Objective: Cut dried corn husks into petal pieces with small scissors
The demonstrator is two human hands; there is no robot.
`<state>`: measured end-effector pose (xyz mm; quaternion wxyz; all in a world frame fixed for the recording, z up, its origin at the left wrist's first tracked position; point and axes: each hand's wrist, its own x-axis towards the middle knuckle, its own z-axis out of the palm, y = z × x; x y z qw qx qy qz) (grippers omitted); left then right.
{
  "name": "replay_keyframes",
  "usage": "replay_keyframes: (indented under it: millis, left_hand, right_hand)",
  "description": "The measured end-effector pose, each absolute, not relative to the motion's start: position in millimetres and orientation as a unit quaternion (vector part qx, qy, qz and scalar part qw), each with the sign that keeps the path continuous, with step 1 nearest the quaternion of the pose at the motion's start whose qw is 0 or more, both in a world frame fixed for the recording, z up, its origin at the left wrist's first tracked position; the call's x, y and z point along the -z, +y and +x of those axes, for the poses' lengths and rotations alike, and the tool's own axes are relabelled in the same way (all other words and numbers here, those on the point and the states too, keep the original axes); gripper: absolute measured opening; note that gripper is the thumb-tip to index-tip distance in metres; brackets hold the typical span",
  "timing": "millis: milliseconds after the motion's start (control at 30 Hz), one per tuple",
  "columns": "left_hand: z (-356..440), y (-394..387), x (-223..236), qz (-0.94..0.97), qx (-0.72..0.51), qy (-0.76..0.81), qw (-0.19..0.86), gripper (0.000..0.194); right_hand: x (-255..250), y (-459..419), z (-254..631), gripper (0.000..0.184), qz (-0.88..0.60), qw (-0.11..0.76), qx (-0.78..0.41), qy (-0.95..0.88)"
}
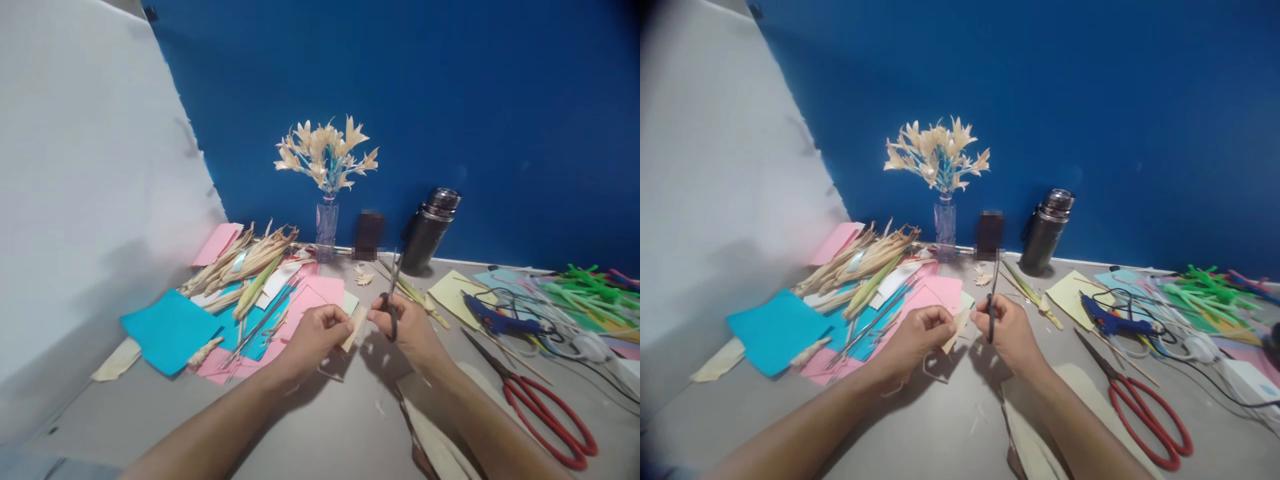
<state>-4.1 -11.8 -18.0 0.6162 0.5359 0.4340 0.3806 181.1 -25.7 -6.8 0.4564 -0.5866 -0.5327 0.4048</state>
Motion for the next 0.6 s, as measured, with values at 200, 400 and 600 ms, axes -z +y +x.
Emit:
replay_keyframes:
  millis: [200,400,600]
  left_hand:
    - [-4.2,-8.9,14.4,0.442,-0.444,0.432,0.648,0.021]
    - [-4.5,-9.9,10.5,0.395,-0.487,0.41,0.663,0.015]
    - [-5.1,-10.0,8.9,0.403,-0.493,0.407,0.655,0.011]
  right_hand:
    - [22.7,-30.8,165.3,0.06,-0.512,0.381,-0.472,-0.608]
    - [39.6,-37.2,151.4,0.064,-0.494,0.341,-0.53,-0.599]
    - [41.6,-39.1,147.0,0.068,-0.496,0.331,-0.543,-0.591]
